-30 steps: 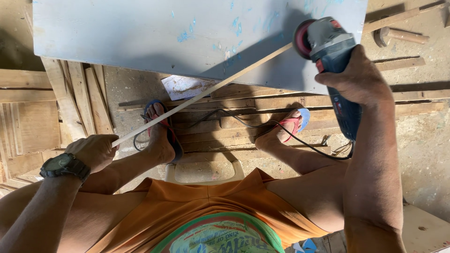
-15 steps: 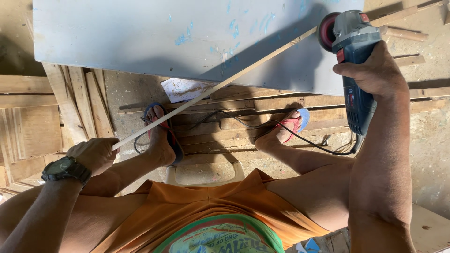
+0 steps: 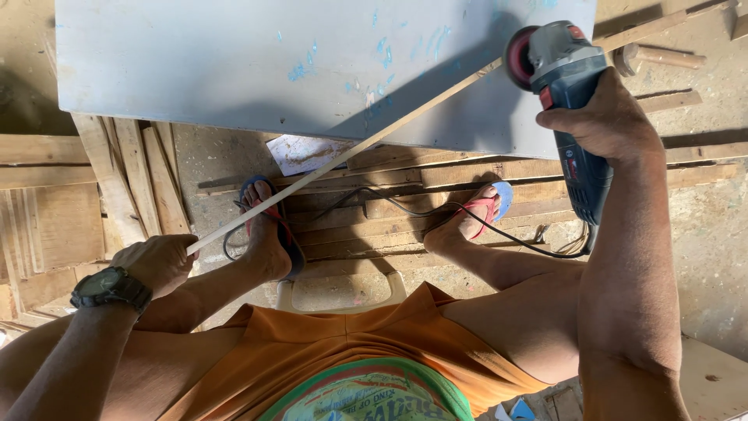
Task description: The person uses an angle grinder with a sanding disc to smooth the edges of a long, thin wooden stick. They hold the stick with their left hand and move the grinder along its length while sitting on a low stool.
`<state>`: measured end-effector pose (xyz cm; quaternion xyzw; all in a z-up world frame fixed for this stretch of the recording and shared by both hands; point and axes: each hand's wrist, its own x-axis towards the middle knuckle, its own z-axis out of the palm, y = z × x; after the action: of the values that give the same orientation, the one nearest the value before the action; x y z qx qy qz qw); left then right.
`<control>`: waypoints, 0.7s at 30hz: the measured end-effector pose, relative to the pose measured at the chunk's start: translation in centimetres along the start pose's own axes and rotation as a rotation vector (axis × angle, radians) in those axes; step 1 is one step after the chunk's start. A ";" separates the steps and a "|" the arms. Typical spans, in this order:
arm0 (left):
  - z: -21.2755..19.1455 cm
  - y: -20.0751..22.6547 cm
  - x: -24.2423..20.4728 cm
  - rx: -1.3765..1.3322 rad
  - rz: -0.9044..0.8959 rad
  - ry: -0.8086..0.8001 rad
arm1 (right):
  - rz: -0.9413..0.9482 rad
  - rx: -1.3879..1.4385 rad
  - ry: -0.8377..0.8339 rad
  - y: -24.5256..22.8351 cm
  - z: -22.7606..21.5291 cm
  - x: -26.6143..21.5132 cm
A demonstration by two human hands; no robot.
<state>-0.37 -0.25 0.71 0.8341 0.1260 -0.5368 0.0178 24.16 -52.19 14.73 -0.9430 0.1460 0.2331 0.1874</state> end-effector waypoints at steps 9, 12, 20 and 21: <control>1.4 -1.4 1.7 -0.027 0.044 0.024 | -0.035 0.167 0.115 5.9 0.1 3.9; -0.1 -1.1 0.9 -0.236 0.139 0.002 | -0.114 0.338 0.134 6.6 0.2 3.6; -4.5 2.1 -3.6 -0.564 0.037 0.136 | -0.300 0.738 0.156 4.9 0.3 0.5; -4.4 2.1 -3.4 -0.566 0.035 0.139 | -0.304 0.739 0.154 4.9 0.6 0.3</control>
<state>2.69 -2.24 5.34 0.8328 0.2573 -0.4215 0.2503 22.42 -56.37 12.71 -0.8376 0.0927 0.0631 0.5346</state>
